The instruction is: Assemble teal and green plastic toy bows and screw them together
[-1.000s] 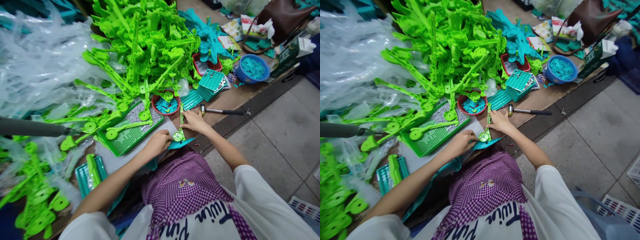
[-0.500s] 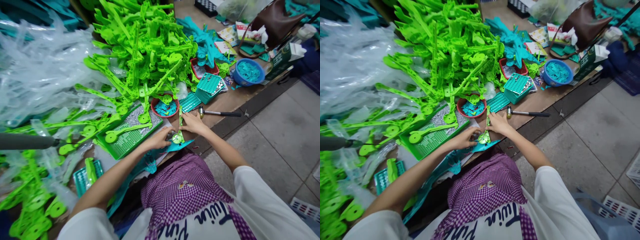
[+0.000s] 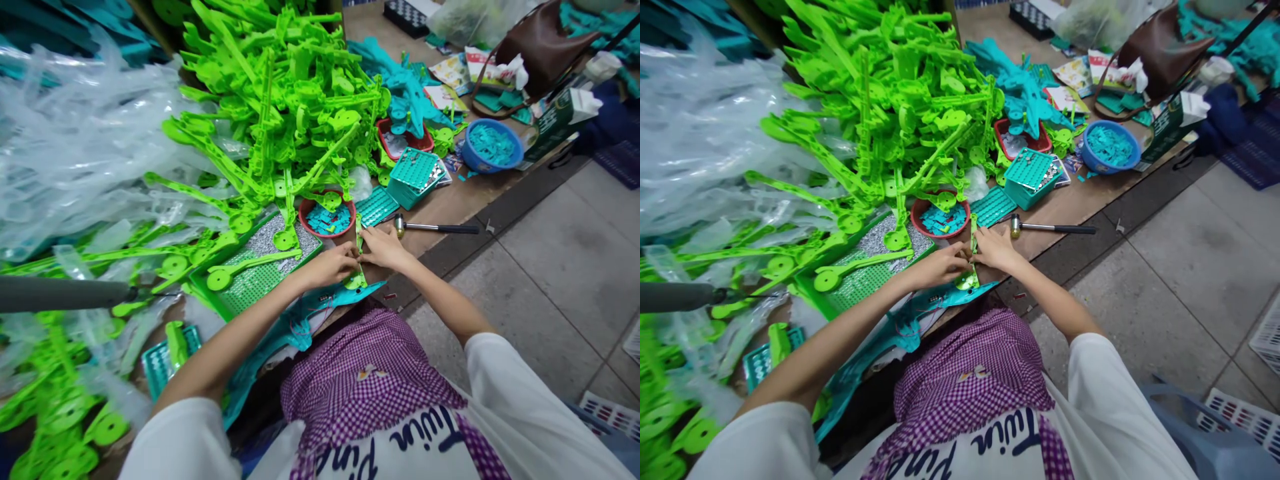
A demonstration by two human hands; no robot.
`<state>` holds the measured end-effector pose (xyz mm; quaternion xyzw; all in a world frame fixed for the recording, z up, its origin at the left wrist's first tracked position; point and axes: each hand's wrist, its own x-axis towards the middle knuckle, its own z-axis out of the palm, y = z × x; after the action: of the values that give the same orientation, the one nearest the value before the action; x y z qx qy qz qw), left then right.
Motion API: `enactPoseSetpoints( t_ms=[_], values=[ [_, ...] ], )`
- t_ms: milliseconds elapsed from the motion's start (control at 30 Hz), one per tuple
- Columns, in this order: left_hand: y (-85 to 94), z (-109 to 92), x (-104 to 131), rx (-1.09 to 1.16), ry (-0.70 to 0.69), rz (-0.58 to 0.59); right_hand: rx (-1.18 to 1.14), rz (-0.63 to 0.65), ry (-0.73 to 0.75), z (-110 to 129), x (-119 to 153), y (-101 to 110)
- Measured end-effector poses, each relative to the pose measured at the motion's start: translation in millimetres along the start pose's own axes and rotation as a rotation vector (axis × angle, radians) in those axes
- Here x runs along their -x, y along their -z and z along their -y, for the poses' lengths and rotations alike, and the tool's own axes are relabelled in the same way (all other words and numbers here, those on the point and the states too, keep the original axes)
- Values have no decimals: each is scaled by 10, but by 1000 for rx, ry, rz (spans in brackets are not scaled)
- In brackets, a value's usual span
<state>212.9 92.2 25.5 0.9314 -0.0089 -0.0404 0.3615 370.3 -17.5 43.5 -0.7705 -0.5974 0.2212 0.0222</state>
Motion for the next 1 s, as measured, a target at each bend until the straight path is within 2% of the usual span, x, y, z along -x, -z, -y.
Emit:
enactPoseSetpoints(
  t_ms=[133, 300, 533, 600, 833, 1000],
  values=[
    [23, 76, 15, -44, 19, 35, -2, 2, 5, -4, -13, -5],
    [5, 95, 26, 11, 43, 26, -1, -4, 8, -2, -23, -5],
    [-119, 152, -63, 161, 218, -111, -64, -49, 58, -101, -11, -60],
    [-117, 193, -94, 127, 224, -95, -93, -69, 85, -159, -14, -91],
    [2, 269, -233, -66, 271, 75, -137, -141, 125, -287, -89, -187],
    [27, 247, -266, -77, 292, 83, -184, -206, 126, -275, -56, -246]
  ],
)
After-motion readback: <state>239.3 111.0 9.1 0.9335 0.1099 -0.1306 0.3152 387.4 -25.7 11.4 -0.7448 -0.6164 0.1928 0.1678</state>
